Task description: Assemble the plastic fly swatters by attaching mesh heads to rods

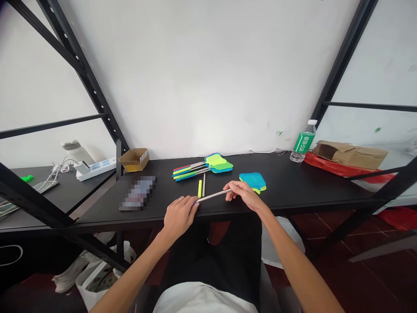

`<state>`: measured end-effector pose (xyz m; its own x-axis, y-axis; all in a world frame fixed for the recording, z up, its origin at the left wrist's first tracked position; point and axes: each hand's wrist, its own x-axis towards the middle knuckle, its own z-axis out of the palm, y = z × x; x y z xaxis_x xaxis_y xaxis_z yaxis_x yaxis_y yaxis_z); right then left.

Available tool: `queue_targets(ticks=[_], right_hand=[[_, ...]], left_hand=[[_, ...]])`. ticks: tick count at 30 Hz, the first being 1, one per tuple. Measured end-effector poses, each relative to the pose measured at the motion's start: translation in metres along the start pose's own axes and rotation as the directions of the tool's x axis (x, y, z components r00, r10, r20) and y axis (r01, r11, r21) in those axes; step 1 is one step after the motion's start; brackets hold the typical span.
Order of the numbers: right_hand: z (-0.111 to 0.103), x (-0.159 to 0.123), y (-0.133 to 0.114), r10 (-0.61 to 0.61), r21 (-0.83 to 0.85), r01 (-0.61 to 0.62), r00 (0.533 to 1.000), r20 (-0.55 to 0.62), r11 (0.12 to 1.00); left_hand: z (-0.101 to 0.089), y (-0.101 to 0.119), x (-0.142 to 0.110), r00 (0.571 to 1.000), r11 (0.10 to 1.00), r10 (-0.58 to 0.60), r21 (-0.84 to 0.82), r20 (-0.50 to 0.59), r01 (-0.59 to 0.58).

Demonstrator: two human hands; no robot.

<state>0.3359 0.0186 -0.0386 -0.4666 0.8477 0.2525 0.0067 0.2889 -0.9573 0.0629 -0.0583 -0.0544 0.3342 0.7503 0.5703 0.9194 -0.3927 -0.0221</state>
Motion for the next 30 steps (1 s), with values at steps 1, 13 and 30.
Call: queue_targets(ticks=[1,13,30], right_hand=[[0.0,0.0,0.0,0.001,0.001,-0.001,1.0,0.0,1.0],[0.0,0.0,0.001,0.017,0.046,-0.017,1.0,-0.007,0.999],[0.002,-0.001,0.002,-0.014,0.083,0.02,0.997,-0.074,0.996]], left_hand=[[0.0,0.0,0.0,1.0,1.0,-0.001,0.001,0.004,0.001],[-0.005,0.0,0.002,0.998,1.0,0.003,-0.004,0.064,-0.003],[-0.015,-0.001,0.036,0.954,0.998,0.037,-0.054,0.297,-0.022]])
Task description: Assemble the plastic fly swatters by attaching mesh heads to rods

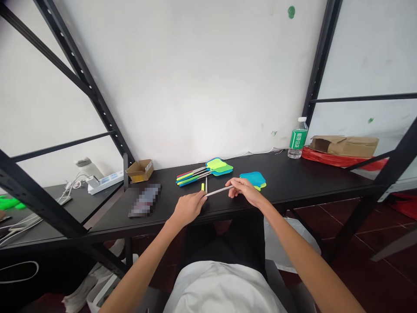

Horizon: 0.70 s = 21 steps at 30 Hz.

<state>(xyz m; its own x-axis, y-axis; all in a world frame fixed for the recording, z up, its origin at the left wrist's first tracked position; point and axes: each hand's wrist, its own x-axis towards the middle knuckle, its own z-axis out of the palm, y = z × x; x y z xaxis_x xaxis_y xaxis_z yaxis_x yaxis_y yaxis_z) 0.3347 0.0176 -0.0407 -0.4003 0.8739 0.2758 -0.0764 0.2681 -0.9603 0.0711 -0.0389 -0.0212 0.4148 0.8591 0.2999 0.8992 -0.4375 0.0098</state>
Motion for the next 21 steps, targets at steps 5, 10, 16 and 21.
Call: queue_targets(ticks=[5,10,16,21], right_hand=[[0.0,0.003,0.003,0.039,0.074,-0.03,0.99,-0.132,0.997],[0.0,0.006,0.007,0.038,0.053,-0.03,0.989,-0.145,0.998],[0.003,0.006,0.007,0.022,-0.029,-0.026,0.992,-0.126,0.999],[0.006,0.006,0.006,0.02,-0.067,-0.029,0.989,-0.144,0.997]], left_hand=[[-0.001,0.006,0.013,0.998,0.998,0.054,-0.016,-0.012,-0.055],[0.006,0.01,0.012,0.999,0.999,0.038,0.002,-0.031,-0.038],[0.007,0.009,0.009,1.0,1.0,-0.012,0.02,-0.006,0.012],[0.007,0.011,0.007,0.999,0.999,-0.031,0.03,-0.019,0.032]])
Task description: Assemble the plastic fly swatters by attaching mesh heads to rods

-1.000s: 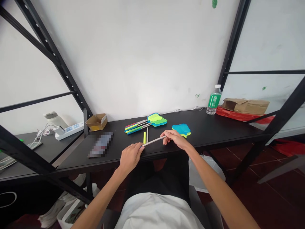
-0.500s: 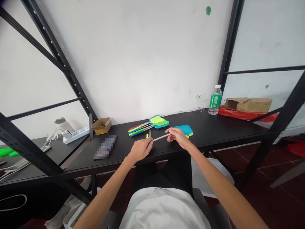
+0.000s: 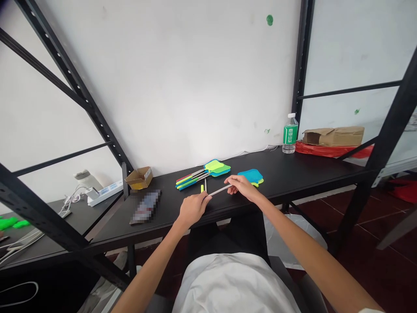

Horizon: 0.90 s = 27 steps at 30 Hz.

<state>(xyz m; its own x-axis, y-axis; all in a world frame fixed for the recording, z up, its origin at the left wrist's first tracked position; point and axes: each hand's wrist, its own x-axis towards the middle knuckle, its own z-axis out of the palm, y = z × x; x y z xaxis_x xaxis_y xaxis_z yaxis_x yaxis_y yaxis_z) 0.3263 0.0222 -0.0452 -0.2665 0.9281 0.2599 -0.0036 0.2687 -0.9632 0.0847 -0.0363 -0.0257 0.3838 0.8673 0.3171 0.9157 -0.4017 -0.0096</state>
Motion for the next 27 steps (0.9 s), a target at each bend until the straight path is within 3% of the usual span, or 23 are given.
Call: queue_targets(ticks=[15,27], right_hand=[[0.001,-0.001,-0.002,-0.053,-0.156,0.063,0.996,0.072,0.986],[0.0,0.002,0.003,-0.04,-0.163,0.053,0.996,0.083,0.985]], left_hand=[[0.0,-0.006,-0.013,0.998,0.998,-0.051,0.03,-0.026,0.052],[-0.001,-0.007,-0.013,0.999,0.998,-0.036,0.043,-0.021,0.037]])
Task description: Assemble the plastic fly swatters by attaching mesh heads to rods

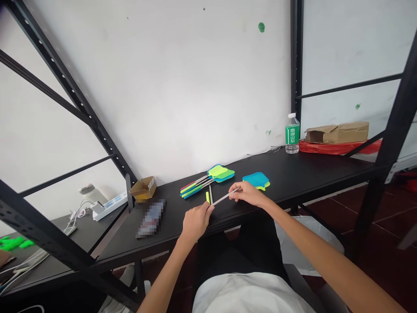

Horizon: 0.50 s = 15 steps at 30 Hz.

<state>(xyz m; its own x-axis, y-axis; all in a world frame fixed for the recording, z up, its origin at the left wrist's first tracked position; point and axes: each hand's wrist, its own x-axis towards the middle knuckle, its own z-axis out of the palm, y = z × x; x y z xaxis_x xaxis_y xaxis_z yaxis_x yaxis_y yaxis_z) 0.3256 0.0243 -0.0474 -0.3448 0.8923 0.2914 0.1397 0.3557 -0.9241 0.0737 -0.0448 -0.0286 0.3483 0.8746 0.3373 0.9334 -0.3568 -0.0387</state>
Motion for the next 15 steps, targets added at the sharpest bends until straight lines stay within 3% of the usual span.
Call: queue_targets(ticks=[8,15], right_hand=[[0.0001,-0.0004,0.0006,-0.009,-0.011,0.009,1.0,-0.003,1.0],[0.0011,-0.0031,-0.0046,-0.02,-0.066,0.021,1.0,0.017,0.998]], left_hand=[[-0.0029,0.0016,-0.0004,0.999,1.0,-0.021,-0.021,0.045,0.022],[-0.0001,0.0008,-0.0013,1.0,0.999,0.016,-0.05,-0.007,-0.016]])
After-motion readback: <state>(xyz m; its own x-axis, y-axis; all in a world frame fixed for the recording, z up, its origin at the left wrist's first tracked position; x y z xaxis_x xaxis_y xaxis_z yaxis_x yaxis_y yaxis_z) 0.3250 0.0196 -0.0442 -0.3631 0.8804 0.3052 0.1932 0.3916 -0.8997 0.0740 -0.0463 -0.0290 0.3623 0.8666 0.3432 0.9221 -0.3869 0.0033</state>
